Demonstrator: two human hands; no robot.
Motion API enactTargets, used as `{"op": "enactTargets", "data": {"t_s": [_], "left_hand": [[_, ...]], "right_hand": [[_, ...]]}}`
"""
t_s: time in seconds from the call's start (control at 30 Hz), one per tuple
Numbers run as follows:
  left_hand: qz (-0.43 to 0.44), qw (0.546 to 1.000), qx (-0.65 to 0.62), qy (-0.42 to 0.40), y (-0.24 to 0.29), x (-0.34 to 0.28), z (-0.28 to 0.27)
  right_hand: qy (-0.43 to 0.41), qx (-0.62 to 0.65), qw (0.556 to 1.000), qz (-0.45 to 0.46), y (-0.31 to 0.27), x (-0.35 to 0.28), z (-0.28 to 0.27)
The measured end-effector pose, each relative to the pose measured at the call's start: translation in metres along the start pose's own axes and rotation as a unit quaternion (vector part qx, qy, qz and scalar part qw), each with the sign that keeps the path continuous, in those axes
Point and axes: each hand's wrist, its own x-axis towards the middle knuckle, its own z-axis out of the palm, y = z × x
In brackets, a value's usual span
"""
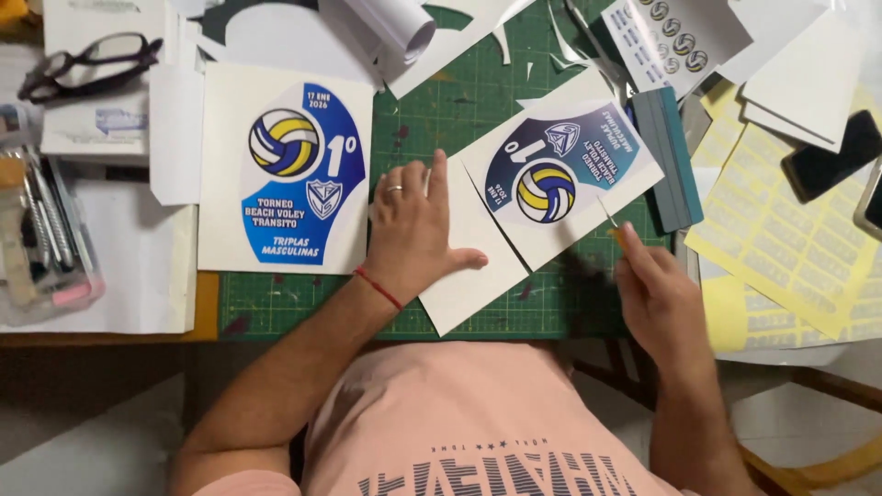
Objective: The person cuts a printed volleyball logo from a sheet using scissors, then peels the backing and applies the sticker to a white card. They smooth the sticker with a squeegee and trim the card edges with a utility knife.
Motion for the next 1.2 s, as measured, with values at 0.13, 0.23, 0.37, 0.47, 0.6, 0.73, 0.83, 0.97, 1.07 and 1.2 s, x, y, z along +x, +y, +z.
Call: {"op": "enactTargets", "data": {"t_s": [0.13,0.23,0.37,0.47,0.6,0.73,0.83,0.97,1.07,1.2], "left_hand": [[-0.011,0.993,-0.121,-0.001,-0.012,0.004,-0.022],[-0.017,0.971,-0.239,0.009,-0.025,0.01,-0.021],[-0.044,0.939,-0.341,0.001,-0.032,0.021,-0.013],[-0.013,0.89,-0.456,0.01,-0.032,0.021,-0.017],[-0.004,0.837,-0.547,0.027,-0.023,0.015,-0.051],[-0.024,0.841,-0.524,0.132,-0.017,0.016,-0.07],[-0.03,0.837,-0.524,0.153,-0.009,0.021,-0.079],[-0.053,0.843,-0.518,0.135,-0.003,0.024,-0.073],[-0.079,0.84,-0.52,0.136,0.0,0.022,-0.074],[0.004,0.935,-0.26,0.242,-0.007,0.031,-0.078]], "right_hand": [[0.104,-0.025,0.99,-0.097,0.013,0.02,0.041],[0.118,-0.04,0.983,-0.135,0.015,0.032,0.048],[0.121,-0.041,0.984,-0.121,0.007,0.041,0.051],[0.124,-0.021,0.984,-0.13,0.003,0.049,0.049],[0.126,-0.023,0.981,-0.148,0.007,0.061,0.057],[0.096,-0.074,0.982,-0.147,0.003,0.078,0.051],[0.13,0.067,0.976,-0.161,-0.003,0.1,0.033],[0.026,0.513,0.856,-0.056,-0.07,0.137,0.005],[-0.009,0.532,0.845,0.049,-0.106,0.163,0.002],[-0.003,0.512,0.855,0.083,-0.087,0.179,0.046]]}}
